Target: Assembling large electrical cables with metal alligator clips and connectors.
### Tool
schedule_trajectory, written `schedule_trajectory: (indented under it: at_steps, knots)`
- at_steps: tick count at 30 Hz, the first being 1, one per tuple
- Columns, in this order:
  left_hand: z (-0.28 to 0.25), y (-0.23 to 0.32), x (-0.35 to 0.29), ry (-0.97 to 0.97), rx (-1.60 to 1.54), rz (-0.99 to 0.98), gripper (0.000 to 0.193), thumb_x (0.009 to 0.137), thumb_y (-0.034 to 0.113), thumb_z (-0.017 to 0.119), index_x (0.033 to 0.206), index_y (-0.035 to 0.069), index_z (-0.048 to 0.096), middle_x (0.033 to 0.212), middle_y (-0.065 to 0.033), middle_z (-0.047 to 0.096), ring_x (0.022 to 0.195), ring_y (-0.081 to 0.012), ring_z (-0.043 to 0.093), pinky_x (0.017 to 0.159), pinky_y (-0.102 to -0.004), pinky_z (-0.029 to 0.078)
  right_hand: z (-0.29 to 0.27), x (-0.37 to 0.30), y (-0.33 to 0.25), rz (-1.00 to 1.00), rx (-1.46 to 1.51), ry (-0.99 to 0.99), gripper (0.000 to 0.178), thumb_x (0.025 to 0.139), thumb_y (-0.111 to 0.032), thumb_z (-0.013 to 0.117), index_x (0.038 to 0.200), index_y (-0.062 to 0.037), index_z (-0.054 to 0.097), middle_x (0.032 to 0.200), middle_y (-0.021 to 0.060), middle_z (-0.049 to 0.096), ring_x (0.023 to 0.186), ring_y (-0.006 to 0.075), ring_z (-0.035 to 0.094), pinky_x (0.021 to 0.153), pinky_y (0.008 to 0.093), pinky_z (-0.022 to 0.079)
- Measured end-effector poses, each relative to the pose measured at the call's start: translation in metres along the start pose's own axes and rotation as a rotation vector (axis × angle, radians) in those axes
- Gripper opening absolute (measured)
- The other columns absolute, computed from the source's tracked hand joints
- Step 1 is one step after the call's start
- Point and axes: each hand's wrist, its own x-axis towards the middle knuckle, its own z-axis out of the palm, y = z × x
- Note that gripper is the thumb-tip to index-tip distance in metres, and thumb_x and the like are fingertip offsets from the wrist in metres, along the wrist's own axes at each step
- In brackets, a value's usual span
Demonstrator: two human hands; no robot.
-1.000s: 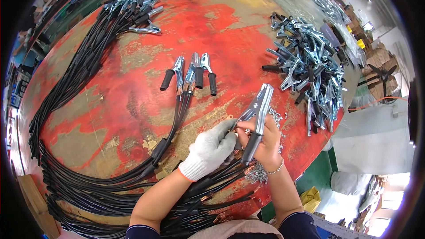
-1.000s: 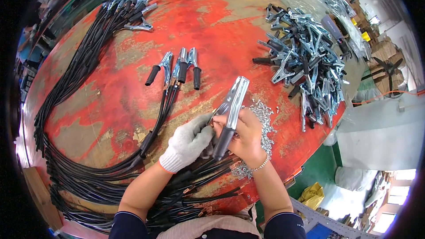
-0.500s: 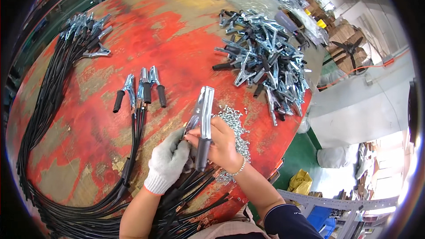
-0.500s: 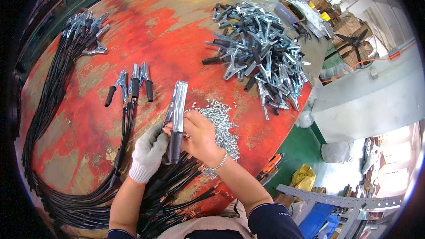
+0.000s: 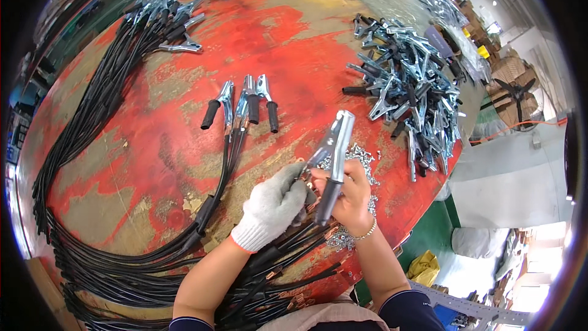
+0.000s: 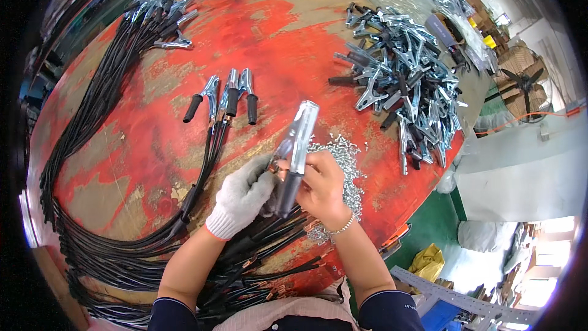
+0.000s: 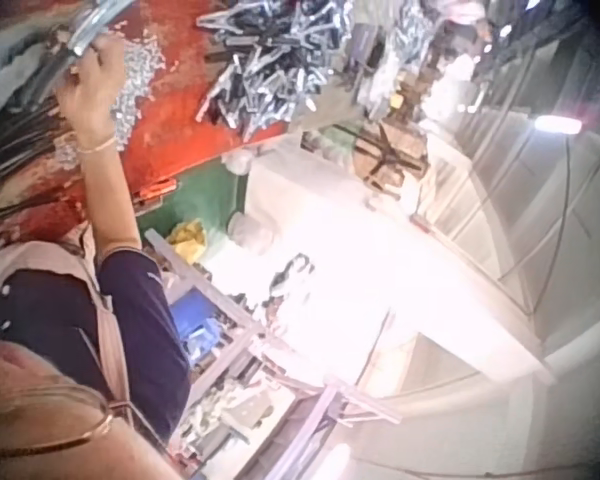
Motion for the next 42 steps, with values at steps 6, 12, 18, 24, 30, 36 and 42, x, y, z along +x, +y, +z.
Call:
schedule_trajectory:
  at_steps: [6, 12, 18, 24, 30, 36, 42]
  knots:
    - [0.002, 0.001, -0.001, 0.017, -0.087, -0.018, 0.036, 0.095, 0.011, 0.050, 0.129, -0.001, 0.053, 0.086, -0.0048, 0.065, 0.070, -0.0075, 0.058, 0.063, -0.0243, 0.050, -0.001, -0.001, -0.001, 0.035, 0.060, -0.010, 0.033, 0.067, -0.004, 0.080, 0.099, -0.0107, 0.073, 0.085, 0.0042, 0.065, 0.070, 0.0202, 0.059, 0.060, 0.0306, 0.048]
    - [0.002, -0.002, 0.000, -0.002, -0.033, -0.018, 0.038, 0.096, 0.013, 0.049, 0.131, -0.002, 0.050, 0.082, -0.0048, 0.065, 0.064, -0.0076, 0.058, 0.059, -0.0243, 0.050, -0.005, 0.005, -0.003, -0.002, 0.045, -0.041, 0.030, 0.065, -0.004, 0.081, 0.094, -0.0089, 0.073, 0.087, 0.0042, 0.064, 0.070, 0.0204, 0.058, 0.058, 0.0309, 0.047]
    - [0.003, 0.002, 0.000, 0.038, -0.047, -0.022, 0.032, 0.094, 0.008, 0.051, 0.125, 0.000, 0.056, 0.085, -0.0029, 0.063, 0.071, -0.0063, 0.055, 0.063, -0.0239, 0.048, -0.005, 0.005, -0.001, -0.071, -0.029, 0.009, 0.031, 0.063, -0.006, 0.082, 0.093, -0.0097, 0.074, 0.084, 0.0026, 0.061, 0.069, 0.0212, 0.056, 0.058, 0.0315, 0.045]
    - [0.002, 0.002, -0.002, 0.027, -0.080, 0.022, 0.032, 0.093, 0.008, 0.051, 0.124, 0.001, 0.057, 0.083, -0.0021, 0.062, 0.071, -0.0052, 0.053, 0.064, -0.0232, 0.047, -0.003, 0.005, -0.003, -0.026, -0.011, 0.008, 0.034, 0.064, -0.008, 0.082, 0.097, -0.0137, 0.075, 0.082, 0.0011, 0.058, 0.070, 0.0215, 0.054, 0.059, 0.0324, 0.044]
    - [0.005, 0.006, -0.003, 0.037, -0.090, 0.011, 0.033, 0.093, 0.008, 0.050, 0.124, -0.001, 0.057, 0.084, -0.0010, 0.060, 0.071, -0.0057, 0.053, 0.064, -0.0227, 0.047, -0.008, -0.007, 0.007, 0.003, 0.033, -0.120, 0.033, 0.067, -0.011, 0.081, 0.099, -0.0126, 0.074, 0.085, 0.0056, 0.056, 0.077, 0.0242, 0.053, 0.065, 0.0342, 0.043]
    - [-0.005, 0.007, 0.004, 0.224, 0.065, 0.166, 0.034, 0.094, 0.011, 0.051, 0.125, -0.001, 0.057, 0.085, -0.0007, 0.059, 0.072, -0.0061, 0.053, 0.064, -0.0230, 0.046, -0.032, 0.009, 0.080, 0.121, -0.313, -0.179, 0.023, 0.074, -0.013, 0.074, 0.097, -0.0131, 0.071, 0.100, 0.0068, 0.062, 0.095, 0.0291, 0.058, 0.080, 0.0390, 0.048]
    - [-0.061, 0.017, 0.045, 0.555, 0.368, 0.158, 0.039, 0.098, 0.023, 0.047, 0.131, 0.002, 0.052, 0.079, -0.0075, 0.064, 0.059, -0.0101, 0.058, 0.055, -0.0273, 0.048, -0.066, 0.028, 0.180, 0.005, -0.834, -0.402, 0.038, 0.080, -0.011, 0.060, 0.118, -0.0149, 0.061, 0.129, 0.0055, 0.052, 0.123, 0.0259, 0.046, 0.101, 0.0419, 0.037]
